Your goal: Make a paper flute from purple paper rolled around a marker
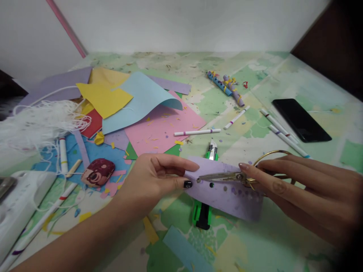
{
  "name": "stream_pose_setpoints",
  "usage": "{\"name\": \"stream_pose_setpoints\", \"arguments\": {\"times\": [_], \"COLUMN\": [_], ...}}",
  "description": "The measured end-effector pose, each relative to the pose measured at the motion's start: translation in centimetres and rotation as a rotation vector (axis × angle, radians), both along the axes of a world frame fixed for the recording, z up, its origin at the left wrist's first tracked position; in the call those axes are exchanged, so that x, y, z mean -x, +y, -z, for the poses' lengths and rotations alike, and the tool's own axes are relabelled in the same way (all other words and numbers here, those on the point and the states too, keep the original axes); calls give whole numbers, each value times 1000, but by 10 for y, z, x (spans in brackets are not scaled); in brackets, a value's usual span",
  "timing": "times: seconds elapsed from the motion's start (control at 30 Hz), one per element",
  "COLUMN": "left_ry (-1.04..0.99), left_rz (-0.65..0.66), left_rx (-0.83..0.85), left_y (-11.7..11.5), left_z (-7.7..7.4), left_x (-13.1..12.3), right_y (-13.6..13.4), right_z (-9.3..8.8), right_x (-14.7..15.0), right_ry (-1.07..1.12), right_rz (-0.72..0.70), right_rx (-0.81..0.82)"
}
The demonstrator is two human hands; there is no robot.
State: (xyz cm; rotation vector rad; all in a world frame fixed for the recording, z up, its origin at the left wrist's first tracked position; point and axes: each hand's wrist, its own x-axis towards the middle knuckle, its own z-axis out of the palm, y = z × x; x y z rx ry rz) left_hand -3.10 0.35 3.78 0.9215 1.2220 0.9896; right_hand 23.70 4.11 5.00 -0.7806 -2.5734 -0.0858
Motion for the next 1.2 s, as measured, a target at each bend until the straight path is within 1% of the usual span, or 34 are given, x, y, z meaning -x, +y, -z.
{"name": "stream_pose_setpoints", "arguments": {"times": [0.17,0.3,0.47,0.63,0.8,0.93,1.1,1.2], "left_ry": [17,-11,-40,-64,-60,-64,-58,-59], "left_rz": [55,78,138,170,174,182,191,198], "left_rx": [52,89,95,96,88,93,119,117], "left_y": [0,2,3,2,2,2,1,1], "left_z": [-1,0,4,4,4,4,2,2], "left_x": [1,1,4,4,5,5,4,3], "right_y": [2,2,2,3,5,5,4,4], "right_z": [-1,-1,-1,-3,-4,-2,0,1], "right_x": [2,1,0,2,4,5,6,7], "right_ry": [4,4,3,-21,3,4,6,8], "right_rz": [-18,-24,-22,-50,-93,-81,-66,-81], "right_rx": [3,29,34,-2,-75,-31,-22,-15]}}
